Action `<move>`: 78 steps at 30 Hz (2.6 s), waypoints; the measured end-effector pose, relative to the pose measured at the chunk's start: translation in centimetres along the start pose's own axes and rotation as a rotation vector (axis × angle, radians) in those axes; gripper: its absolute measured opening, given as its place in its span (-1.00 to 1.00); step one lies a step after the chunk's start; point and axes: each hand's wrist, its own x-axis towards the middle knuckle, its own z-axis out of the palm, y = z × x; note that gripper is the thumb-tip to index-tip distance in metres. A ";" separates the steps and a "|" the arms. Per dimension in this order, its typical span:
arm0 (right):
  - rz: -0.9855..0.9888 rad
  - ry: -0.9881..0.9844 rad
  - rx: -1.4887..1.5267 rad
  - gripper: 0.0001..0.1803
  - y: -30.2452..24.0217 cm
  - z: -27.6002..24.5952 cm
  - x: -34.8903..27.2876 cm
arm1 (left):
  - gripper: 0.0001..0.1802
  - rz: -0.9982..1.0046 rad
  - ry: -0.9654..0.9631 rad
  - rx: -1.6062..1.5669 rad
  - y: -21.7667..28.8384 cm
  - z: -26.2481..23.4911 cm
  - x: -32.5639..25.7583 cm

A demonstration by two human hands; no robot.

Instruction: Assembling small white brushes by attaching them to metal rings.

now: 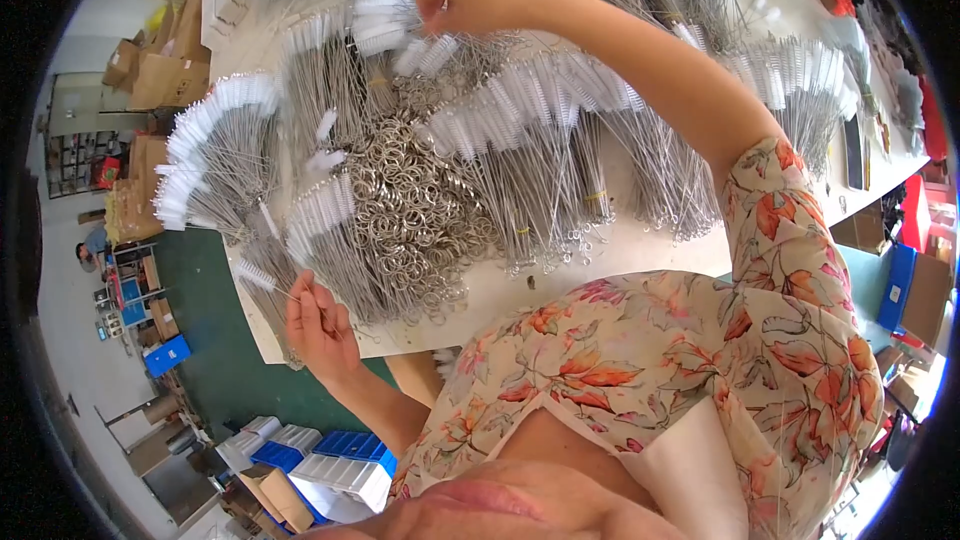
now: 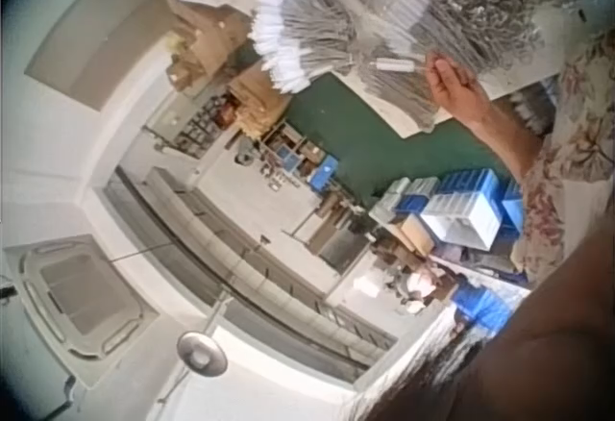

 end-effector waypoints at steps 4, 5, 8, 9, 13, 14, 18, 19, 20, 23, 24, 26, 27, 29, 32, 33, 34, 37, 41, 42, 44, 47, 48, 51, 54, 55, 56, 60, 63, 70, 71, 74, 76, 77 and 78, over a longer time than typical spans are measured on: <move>0.313 -0.024 -0.515 -0.83 2.3 -4.0 -1.6 | -0.69 0.098 0.137 -0.022 -1.4 3.2 -1.7; 0.309 -0.134 -0.485 -0.74 2.5 -4.3 -2.1 | -0.69 0.099 0.133 -0.023 -1.8 3.3 -2.0; 0.698 -0.144 -0.134 -0.68 2.4 -3.9 -2.1 | -0.56 0.011 -0.122 -0.164 -4.1 3.5 -2.6; 0.608 -0.028 -0.068 -0.64 4.4 -3.1 -2.5 | -0.50 -0.005 -0.198 -0.166 -5.0 4.2 -2.9; 0.424 0.123 -0.011 -0.67 6.9 -1.6 -3.0 | -0.37 -0.021 -0.326 -0.123 -6.4 6.3 -3.9; 0.522 0.045 0.045 -0.68 5.7 -1.6 -2.7 | -0.37 -0.024 -0.330 -0.122 -6.8 6.5 -4.1; 0.456 0.175 -0.122 -0.72 2.4 -0.3 -2.0 | -0.38 0.067 -0.319 -0.068 -7.7 6.3 -4.6; 0.448 0.212 -0.134 -0.71 2.0 0.0 -1.7 | -0.38 0.121 -0.323 -0.067 -8.1 6.1 -4.7; 0.449 0.211 -0.135 -0.71 1.6 0.2 -1.4 | -0.38 0.119 -0.324 -0.068 -8.4 6.1 -4.8; 0.351 0.224 -0.323 -0.78 1.5 1.5 0.3 | -0.39 0.106 -0.308 -0.044 -9.4 6.4 -5.3; 0.354 0.227 -0.325 -0.78 1.7 1.9 0.9 | -0.38 0.072 -0.327 -0.050 -9.9 6.4 -5.4; 0.392 0.168 -0.375 -0.81 1.5 2.0 1.7 | -0.38 0.040 -0.353 -0.056 -10.2 6.6 -5.6; 0.397 0.173 -0.378 -0.81 1.2 1.7 2.0 | -0.39 0.057 -0.367 -0.054 -10.2 6.7 -5.8; 0.427 0.297 -0.352 -0.84 0.7 0.3 2.1 | -0.40 0.069 -0.394 -0.057 -10.1 6.8 -5.8; 0.359 0.536 -0.439 -0.86 -1.8 -3.8 3.2 | -0.44 -0.004 -0.326 -0.048 -9.8 6.7 -6.3; 0.373 0.537 -0.449 -0.86 -2.0 -4.7 3.3 | -0.44 -0.013 -0.318 -0.056 -9.8 6.5 -6.2; 0.404 0.422 -0.473 -0.84 -1.7 -5.3 3.5 | -0.44 -0.019 -0.308 -0.061 -10.0 6.4 -5.9; 0.312 0.209 -0.584 -0.82 2.2 -7.3 2.3 | -0.43 -0.004 -0.295 -0.016 -9.8 6.4 -5.5; 0.283 0.126 -0.684 -0.79 6.2 -13.1 -2.4 | -0.41 0.037 -0.224 0.035 -9.2 6.7 -5.7; 0.348 0.266 -0.638 -0.77 6.5 -14.4 -4.3 | -0.41 0.034 -0.238 0.028 -9.4 6.5 -5.8; 0.461 0.398 -0.400 -0.80 6.4 -16.0 -7.9 | -0.41 0.011 -0.269 -0.053 -10.3 5.9 -5.9; 0.376 0.359 -0.218 -0.77 9.7 -14.8 -12.7 | -0.40 -0.055 -0.321 -0.063 -11.1 5.5 -5.9; 0.408 0.295 -0.142 -0.75 10.3 -13.9 -13.6 | -0.39 -0.080 -0.339 -0.047 -11.2 5.5 -6.0; 0.622 0.211 0.056 -0.72 9.7 -12.3 -14.5 | -0.38 -0.007 -0.326 0.062 -10.4 6.3 -6.5; 0.392 0.282 0.077 -0.73 10.7 -10.2 -14.1 | -0.36 0.102 -0.277 0.071 -9.6 6.3 -6.5; 0.413 0.301 -0.038 -0.80 9.8 -9.1 -13.1 | -0.36 0.101 -0.275 0.077 -9.3 6.3 -6.4; 0.430 0.319 -0.152 -0.86 8.6 -8.2 -12.0 | -0.35 0.129 -0.275 0.073 -9.0 6.4 -6.4; 0.594 0.109 -0.225 -0.82 6.9 -5.7 -9.3 | -0.33 0.156 -0.229 0.120 -8.5 6.6 -7.2; 0.667 0.123 -0.476 -0.76 7.6 -4.6 -8.9 | -0.32 0.096 -0.209 0.215 -8.6 6.5 -8.0; 0.631 0.304 -0.150 -0.74 12.9 -9.7 -9.6 | -0.29 0.067 -0.200 0.184 -9.2 5.2 -8.2; 0.632 0.409 -0.153 -0.73 12.2 -11.4 -9.9 | -0.30 0.057 -0.182 0.170 -9.3 5.3 -8.0; 0.663 0.512 -0.005 -0.72 8.8 -14.5 -9.1 | -0.32 0.055 -0.182 0.132 -9.6 5.2 -7.3; 0.703 0.512 0.130 -0.72 6.3 -15.4 -8.8 | -0.33 0.058 -0.213 0.094 -9.6 5.5 -7.2; 0.696 0.470 0.173 -0.74 5.3 -15.6 -8.9 | -0.33 0.071 -0.219 0.101 -9.4 6.0 -7.1; 0.687 0.428 0.216 -0.75 4.8 -15.8 -8.8 | -0.33 0.085 -0.223 0.108 -9.2 6.4 -7.1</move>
